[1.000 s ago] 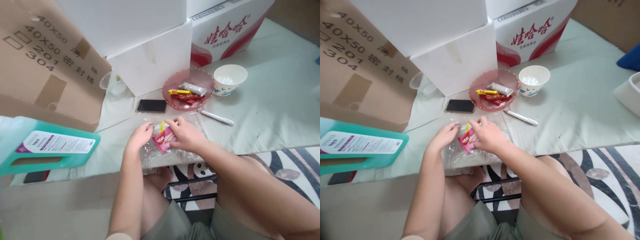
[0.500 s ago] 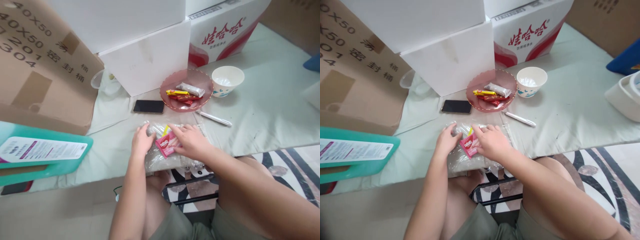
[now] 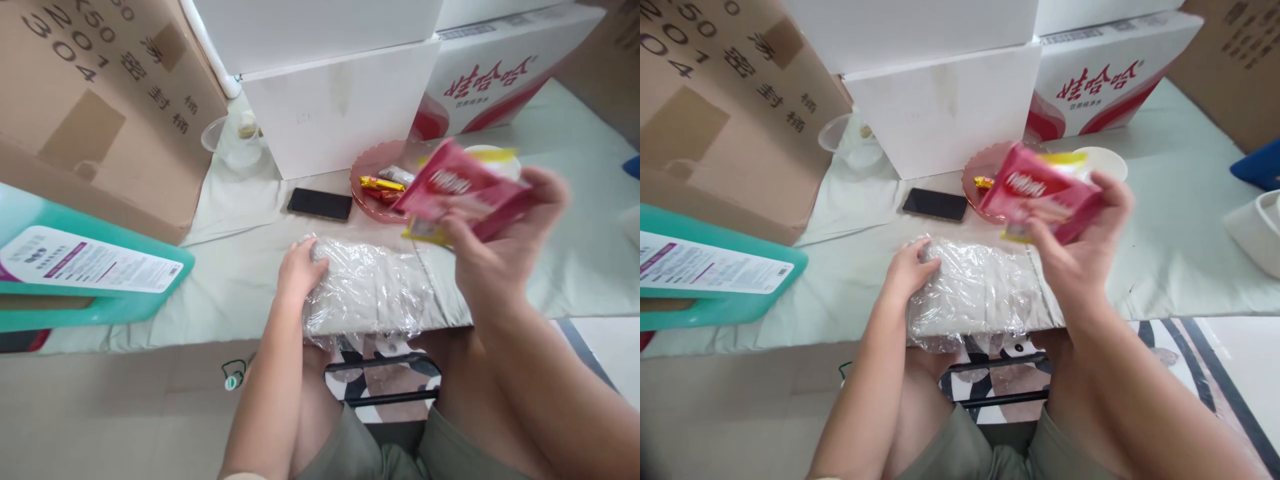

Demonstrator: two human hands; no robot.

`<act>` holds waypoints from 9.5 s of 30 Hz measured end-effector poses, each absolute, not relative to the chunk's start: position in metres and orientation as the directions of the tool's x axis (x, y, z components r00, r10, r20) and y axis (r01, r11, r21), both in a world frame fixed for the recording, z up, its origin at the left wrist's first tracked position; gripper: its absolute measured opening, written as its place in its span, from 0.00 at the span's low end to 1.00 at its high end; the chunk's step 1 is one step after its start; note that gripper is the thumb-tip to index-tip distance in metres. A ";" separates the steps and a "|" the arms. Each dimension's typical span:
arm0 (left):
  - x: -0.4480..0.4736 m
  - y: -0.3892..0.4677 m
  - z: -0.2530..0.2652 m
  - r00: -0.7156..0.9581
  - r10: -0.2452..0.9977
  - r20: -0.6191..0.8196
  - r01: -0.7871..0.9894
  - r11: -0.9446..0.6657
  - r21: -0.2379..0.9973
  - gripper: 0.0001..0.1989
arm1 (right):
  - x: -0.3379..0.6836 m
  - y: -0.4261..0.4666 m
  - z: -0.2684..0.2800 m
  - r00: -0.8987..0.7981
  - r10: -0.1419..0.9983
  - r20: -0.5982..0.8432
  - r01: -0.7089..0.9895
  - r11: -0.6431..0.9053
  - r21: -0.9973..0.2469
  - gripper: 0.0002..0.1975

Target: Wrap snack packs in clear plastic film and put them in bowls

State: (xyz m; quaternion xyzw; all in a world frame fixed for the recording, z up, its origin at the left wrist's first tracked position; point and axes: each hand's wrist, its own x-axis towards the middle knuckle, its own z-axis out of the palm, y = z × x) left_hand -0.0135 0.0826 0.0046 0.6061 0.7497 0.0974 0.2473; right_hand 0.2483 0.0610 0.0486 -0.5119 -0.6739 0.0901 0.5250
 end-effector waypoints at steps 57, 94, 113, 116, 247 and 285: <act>0.036 0.071 -0.013 0.257 0.961 -0.107 0.878 -0.186 0.441 0.23 | 0.276 0.064 0.022 -0.687 0.696 -0.208 0.677 0.508 -0.533 0.13; -0.002 -0.006 0.035 0.082 0.985 0.152 0.883 -0.143 0.447 0.17 | 0.233 0.060 0.015 0.172 0.984 0.040 -0.178 0.071 -0.981 0.06; -0.092 0.034 0.000 -0.192 0.975 0.114 0.186 -0.078 0.980 0.11 | 0.218 0.046 0.003 -0.145 0.972 0.187 0.161 0.210 -0.964 0.10; -0.098 0.034 -0.004 -0.183 0.982 0.055 0.219 -0.014 0.976 0.07 | 0.226 0.053 -0.004 -0.074 0.982 0.171 0.239 0.184 -0.953 0.06; 0.008 0.067 -0.010 0.566 0.800 -0.199 -0.232 0.386 0.893 0.33 | 0.210 0.068 0.003 -0.046 0.952 0.304 0.211 0.307 -0.928 0.04; -0.012 0.072 -0.018 0.029 0.999 -0.040 -0.032 0.041 0.999 0.09 | 0.201 0.070 -0.002 -0.153 0.985 -0.084 0.116 -0.067 -0.991 0.13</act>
